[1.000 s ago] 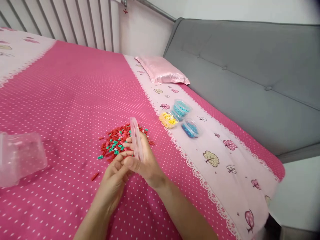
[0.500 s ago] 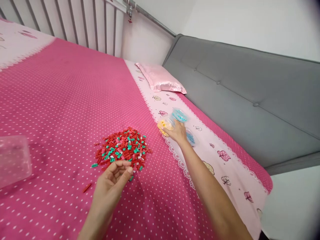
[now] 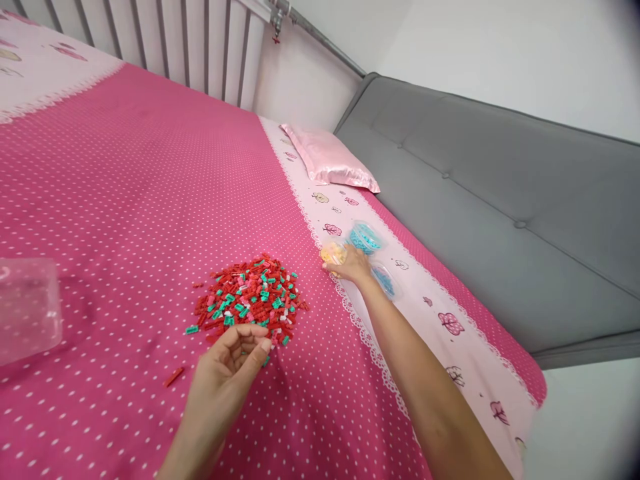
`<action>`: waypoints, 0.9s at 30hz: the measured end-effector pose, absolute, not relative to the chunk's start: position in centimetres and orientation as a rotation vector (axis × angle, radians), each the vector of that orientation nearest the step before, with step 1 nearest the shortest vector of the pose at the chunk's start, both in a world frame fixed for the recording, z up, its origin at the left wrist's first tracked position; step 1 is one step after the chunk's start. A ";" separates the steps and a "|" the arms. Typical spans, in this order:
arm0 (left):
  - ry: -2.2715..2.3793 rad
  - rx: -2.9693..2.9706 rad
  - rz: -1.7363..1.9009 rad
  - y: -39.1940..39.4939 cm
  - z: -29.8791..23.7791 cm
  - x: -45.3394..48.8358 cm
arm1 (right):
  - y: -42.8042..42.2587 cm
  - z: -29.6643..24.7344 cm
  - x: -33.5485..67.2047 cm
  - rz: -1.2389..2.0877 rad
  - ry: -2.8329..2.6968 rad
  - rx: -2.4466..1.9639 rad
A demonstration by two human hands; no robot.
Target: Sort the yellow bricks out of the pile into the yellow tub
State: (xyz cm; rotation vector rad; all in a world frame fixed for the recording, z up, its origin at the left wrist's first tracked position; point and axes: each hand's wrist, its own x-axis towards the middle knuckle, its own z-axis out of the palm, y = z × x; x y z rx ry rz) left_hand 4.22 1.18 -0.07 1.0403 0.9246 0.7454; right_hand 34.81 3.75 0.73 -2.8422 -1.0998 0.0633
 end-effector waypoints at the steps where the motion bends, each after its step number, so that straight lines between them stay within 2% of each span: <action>1: 0.928 1.039 0.741 1.2 -0.1 4.3 | 3.7 0.7 34.7 0.070 -1.128 -2.854; 11: 0.910 1.071 0.742 1.2 -0.1 4.2 | 4.6 -0.5 33.7 0.109 -1.219 -3.002; 27: 0.940 1.131 0.748 1.1 -0.1 4.3 | 6.2 0.9 33.8 0.288 -1.334 -3.066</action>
